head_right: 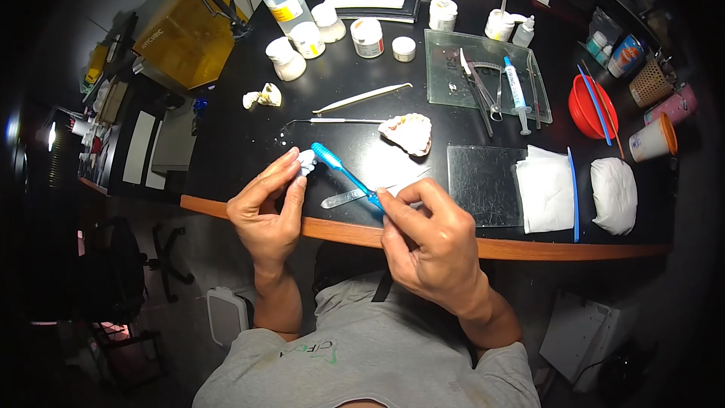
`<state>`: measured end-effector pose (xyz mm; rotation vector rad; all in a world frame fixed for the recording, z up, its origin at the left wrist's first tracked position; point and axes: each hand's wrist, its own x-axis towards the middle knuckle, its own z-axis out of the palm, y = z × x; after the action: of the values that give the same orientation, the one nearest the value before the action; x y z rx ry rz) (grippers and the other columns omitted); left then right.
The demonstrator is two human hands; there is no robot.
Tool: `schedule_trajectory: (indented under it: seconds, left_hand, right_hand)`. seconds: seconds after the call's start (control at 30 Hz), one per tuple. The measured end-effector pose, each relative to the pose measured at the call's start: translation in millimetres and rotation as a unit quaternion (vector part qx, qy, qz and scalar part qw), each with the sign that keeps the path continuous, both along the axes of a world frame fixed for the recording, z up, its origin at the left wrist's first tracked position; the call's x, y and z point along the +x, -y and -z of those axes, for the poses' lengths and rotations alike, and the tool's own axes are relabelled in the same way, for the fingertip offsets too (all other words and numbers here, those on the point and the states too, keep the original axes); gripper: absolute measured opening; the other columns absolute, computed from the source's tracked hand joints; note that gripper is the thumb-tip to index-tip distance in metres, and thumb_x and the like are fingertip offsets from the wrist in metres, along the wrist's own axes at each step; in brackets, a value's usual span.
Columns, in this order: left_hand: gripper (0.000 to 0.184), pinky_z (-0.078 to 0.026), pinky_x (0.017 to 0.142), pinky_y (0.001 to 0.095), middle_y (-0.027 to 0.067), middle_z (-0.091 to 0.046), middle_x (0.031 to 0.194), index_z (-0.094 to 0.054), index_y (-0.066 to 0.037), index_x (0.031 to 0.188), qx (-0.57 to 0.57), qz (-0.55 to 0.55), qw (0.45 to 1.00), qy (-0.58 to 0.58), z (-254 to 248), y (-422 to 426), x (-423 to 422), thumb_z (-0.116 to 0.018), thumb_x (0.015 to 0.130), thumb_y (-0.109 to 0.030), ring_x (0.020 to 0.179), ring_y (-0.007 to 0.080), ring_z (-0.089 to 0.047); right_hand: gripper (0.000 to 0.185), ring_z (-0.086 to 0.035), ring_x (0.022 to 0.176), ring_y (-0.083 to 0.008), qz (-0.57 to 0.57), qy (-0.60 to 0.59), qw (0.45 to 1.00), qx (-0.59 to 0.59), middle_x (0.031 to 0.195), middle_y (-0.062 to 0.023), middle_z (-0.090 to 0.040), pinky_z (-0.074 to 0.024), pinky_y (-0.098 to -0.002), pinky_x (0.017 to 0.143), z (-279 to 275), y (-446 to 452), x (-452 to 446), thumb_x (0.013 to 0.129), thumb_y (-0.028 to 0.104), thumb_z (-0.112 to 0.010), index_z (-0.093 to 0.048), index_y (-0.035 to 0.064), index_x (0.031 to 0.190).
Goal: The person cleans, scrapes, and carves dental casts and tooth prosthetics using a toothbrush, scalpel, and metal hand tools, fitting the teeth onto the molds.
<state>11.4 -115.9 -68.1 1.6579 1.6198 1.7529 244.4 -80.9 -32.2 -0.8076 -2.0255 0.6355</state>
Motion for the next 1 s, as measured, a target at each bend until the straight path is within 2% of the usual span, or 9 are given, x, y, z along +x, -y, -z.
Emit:
schedule_trajectory:
  seconds: [0.17, 0.37, 0.5, 0.67, 0.77, 0.87, 1.0]
  left_hand:
    - [0.026, -0.063, 0.093, 0.0319, 0.023, -0.078, 0.116, -0.08, 0.005, 0.109, 0.004, -0.006, 0.999, 0.042, -5, -1, 3, -0.076, 0.085, 0.014, 0.108, 0.0268, -0.077]
    - [0.023, -0.062, 0.096, 0.0322, 0.0237, -0.076, 0.12, -0.077, 0.007, 0.112, -0.003, 0.007, 0.998, 0.055, -6, 0, 3, -0.075, 0.09, 0.011, 0.109, 0.0242, -0.076]
    - [0.02, -0.064, 0.09, 0.0291, 0.0206, -0.077, 0.113, -0.076, 0.008, 0.113, -0.019, -0.011, 0.996, 0.086, -6, 0, 3, -0.074, 0.094, 0.008, 0.1, 0.0204, -0.076]
    - [0.018, -0.067, 0.078, 0.0254, 0.0165, -0.077, 0.104, -0.075, 0.009, 0.115, -0.062, -0.022, 0.986, 0.156, -9, 1, 7, -0.073, 0.098, 0.002, 0.089, 0.016, -0.076]
    - [0.017, -0.067, 0.074, 0.0254, 0.0161, -0.077, 0.102, -0.075, 0.008, 0.114, -0.046, -0.023, 0.987, 0.155, -8, 0, 8, -0.073, 0.099, 0.001, 0.089, 0.0156, -0.076]
    - [0.016, -0.067, 0.074, 0.0251, 0.0153, -0.077, 0.099, -0.075, 0.009, 0.112, -0.037, -0.031, 0.984, 0.169, -7, -2, 9, -0.074, 0.099, 0.0, 0.087, 0.0148, -0.075]
    - [0.012, -0.067, 0.073, 0.0244, 0.0155, -0.077, 0.098, -0.075, 0.01, 0.108, -0.047, -0.037, 0.987, 0.148, -6, -1, 10, -0.074, 0.099, 0.002, 0.085, 0.0138, -0.075]
  right_hand:
    - [0.029, -0.065, 0.06, -0.0153, -0.019, 0.008, 1.0, -0.013, 0.086, -0.0114, -0.066, -0.0507, -0.0298, 0.052, 0, -5, 4, 0.08, -0.009, -0.073, -0.079, -0.0055, 0.108]
    - [0.028, -0.065, 0.061, -0.0157, -0.016, -0.013, 1.0, -0.024, 0.084, -0.0109, -0.066, -0.0512, -0.0296, 0.053, 2, -8, 1, 0.08, -0.009, -0.073, -0.08, -0.0039, 0.106]
    - [0.03, -0.064, 0.062, -0.016, -0.034, 0.004, 0.999, -0.004, 0.084, -0.011, -0.066, -0.05, -0.0294, 0.054, -1, -8, 10, 0.079, -0.008, -0.075, -0.08, -0.0041, 0.108]
    - [0.03, -0.064, 0.062, -0.0158, 0.023, -0.033, 0.999, 0.009, 0.087, -0.0118, -0.066, -0.049, -0.0287, 0.054, -3, -8, 1, 0.08, -0.009, -0.075, -0.079, -0.0052, 0.11]
    - [0.032, -0.063, 0.06, -0.0156, 0.01, -0.034, 0.999, -0.01, 0.092, -0.0123, -0.065, -0.05, -0.0307, 0.054, -3, -2, -8, 0.082, -0.009, -0.075, -0.077, -0.0052, 0.115]
    - [0.032, -0.065, 0.06, -0.0175, -0.013, -0.003, 1.0, -0.024, 0.093, -0.0136, -0.063, -0.0517, -0.0308, 0.054, 1, 9, -11, 0.083, -0.01, -0.075, -0.075, -0.0063, 0.115]
    - [0.037, -0.067, 0.06, -0.0208, 0.02, 0.045, 0.999, -0.02, 0.098, -0.0137, -0.061, -0.0557, -0.0351, 0.056, 4, 22, -18, 0.082, -0.006, -0.075, -0.072, -0.0077, 0.119]
